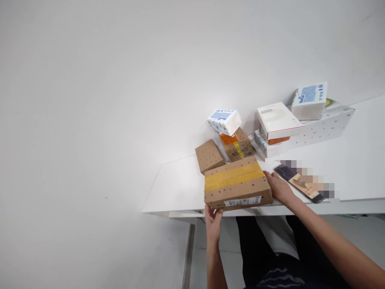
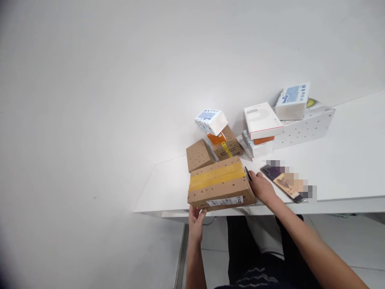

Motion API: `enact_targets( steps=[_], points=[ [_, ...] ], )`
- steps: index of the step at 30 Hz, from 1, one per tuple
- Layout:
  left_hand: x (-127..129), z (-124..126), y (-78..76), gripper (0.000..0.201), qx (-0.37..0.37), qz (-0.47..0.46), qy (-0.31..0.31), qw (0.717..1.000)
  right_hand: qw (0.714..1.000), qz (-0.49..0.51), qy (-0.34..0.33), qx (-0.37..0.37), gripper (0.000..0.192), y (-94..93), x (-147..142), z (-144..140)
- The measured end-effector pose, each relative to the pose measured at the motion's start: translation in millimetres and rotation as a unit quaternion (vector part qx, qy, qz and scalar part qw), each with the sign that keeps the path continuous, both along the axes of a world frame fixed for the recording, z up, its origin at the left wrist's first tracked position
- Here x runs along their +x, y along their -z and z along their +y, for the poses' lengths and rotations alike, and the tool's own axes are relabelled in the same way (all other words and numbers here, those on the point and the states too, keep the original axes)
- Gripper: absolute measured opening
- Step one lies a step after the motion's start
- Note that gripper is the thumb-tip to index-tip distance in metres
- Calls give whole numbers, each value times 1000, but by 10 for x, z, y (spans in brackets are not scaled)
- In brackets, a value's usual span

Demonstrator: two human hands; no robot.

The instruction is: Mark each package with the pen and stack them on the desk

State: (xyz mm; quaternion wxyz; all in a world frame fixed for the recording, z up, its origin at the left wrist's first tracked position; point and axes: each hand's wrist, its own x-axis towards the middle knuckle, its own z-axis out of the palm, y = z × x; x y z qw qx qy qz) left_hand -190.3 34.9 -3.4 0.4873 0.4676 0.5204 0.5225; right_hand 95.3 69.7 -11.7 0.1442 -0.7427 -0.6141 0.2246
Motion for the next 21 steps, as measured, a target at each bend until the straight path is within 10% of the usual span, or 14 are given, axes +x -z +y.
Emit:
enact_targets(
  steps=[8,12,17,21],
  points=[
    [1,-37,-77,75,63,52,-73,994,999,26,-31,-1,42,58,34,0],
    [19,-83,-207,57,211,228,-160,937,985,152,33,78,38,128,164,-89],
    [263,-124,-462,39,438,424,-135,781,820,515,118,220,26,-132,313,-304],
    [651,-90,-498,34,496,438,-82,745,763,557,117,305,24,-531,226,-478]
  ],
)
